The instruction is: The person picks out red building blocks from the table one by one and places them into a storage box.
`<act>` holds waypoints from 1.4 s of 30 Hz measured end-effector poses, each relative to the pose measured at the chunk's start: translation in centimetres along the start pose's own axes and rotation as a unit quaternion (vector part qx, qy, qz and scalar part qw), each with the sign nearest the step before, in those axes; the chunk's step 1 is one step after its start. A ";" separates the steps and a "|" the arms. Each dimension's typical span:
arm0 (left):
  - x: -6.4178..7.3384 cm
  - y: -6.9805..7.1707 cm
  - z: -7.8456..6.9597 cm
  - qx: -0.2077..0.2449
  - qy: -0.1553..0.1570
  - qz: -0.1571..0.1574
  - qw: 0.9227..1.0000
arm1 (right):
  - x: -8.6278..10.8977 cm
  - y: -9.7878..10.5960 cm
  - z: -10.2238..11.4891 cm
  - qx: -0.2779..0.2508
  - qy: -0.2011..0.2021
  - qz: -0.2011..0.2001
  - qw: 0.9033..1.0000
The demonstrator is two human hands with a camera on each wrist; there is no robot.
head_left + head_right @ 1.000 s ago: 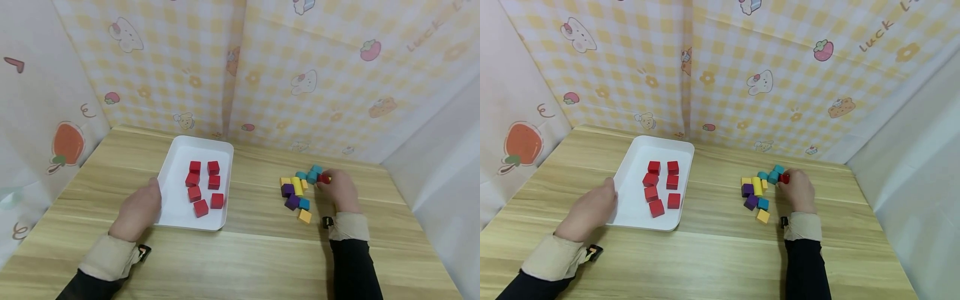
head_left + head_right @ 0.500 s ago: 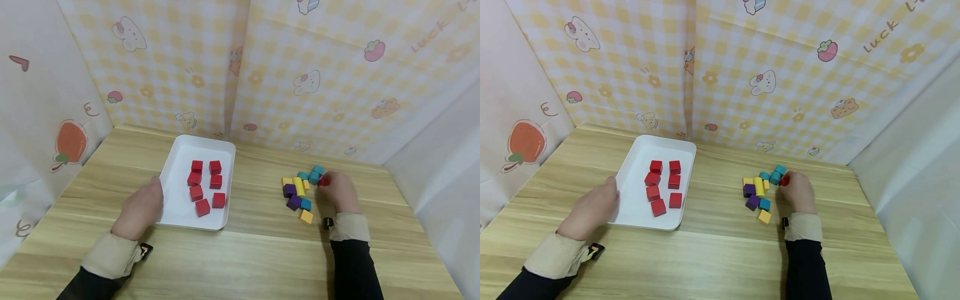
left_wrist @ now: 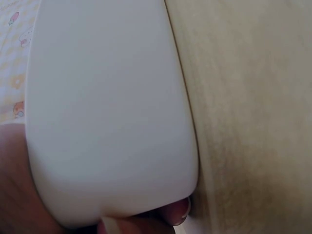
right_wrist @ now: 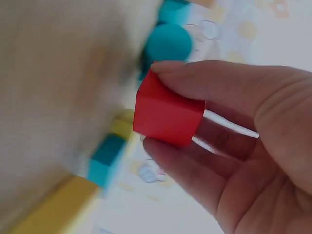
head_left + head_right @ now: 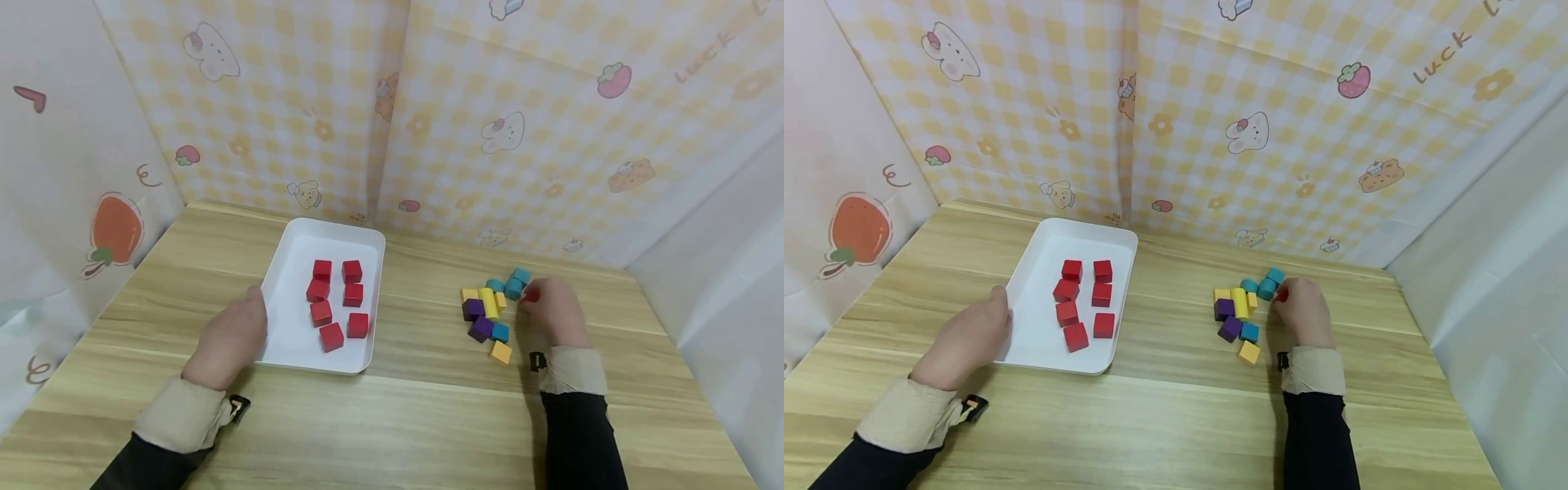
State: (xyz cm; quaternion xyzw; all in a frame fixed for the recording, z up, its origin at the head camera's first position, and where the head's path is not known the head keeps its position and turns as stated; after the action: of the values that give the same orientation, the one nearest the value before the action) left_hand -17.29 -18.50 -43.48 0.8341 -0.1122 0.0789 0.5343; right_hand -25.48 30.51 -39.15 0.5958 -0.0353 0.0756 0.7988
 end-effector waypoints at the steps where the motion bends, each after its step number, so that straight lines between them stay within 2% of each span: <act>1: 0.0 0.0 0.0 0.000 0.000 -0.001 1.000 | 0.1 0.3 0.3 0.003 0.008 -0.004 1.000; 6: 0.1 0.1 -0.1 0.001 -0.001 0.000 1.000 | 1.0 1.4 2.0 0.018 0.053 -0.004 0.998; 12: 0.1 0.2 0.0 0.002 -0.001 0.005 1.000 | 2.0 2.1 5.6 0.035 0.126 -0.002 0.991; 19: -0.1 -0.1 -0.4 0.006 -0.009 0.001 1.000 | 3.1 2.4 10.0 0.027 0.153 -0.027 0.987; 24: 0.1 0.2 -0.1 0.011 -0.009 0.003 1.000 | 2.9 1.1 13.9 0.013 0.205 -0.039 0.978; 31: 0.1 0.2 -0.2 0.003 -0.011 0.005 1.000 | 3.0 -0.9 17.5 0.001 0.269 -0.014 0.963; 37: 0.0 0.1 -0.3 0.000 -0.007 0.006 1.000 | 2.6 -2.4 19.6 0.017 0.291 0.000 0.957; 42: 0.0 0.4 0.0 -0.008 -0.002 0.011 1.000 | 2.1 -3.5 22.5 0.017 0.317 0.032 0.948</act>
State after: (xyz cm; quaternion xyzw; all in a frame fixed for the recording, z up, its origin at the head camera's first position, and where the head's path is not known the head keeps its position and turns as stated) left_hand -17.41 -18.60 -43.16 0.8289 -0.1229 0.0822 0.5395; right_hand -22.07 8.12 -35.71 0.5529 0.2024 0.2870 0.7556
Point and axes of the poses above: each hand's wrist, its own x-axis away from the middle knuckle, its own y-axis out of the back of the hand, z = x × y, the point moved 3 cm from there along -x, towards the middle knuckle, and after that the axes turned 8 degrees about z, right-handed, at the moved point
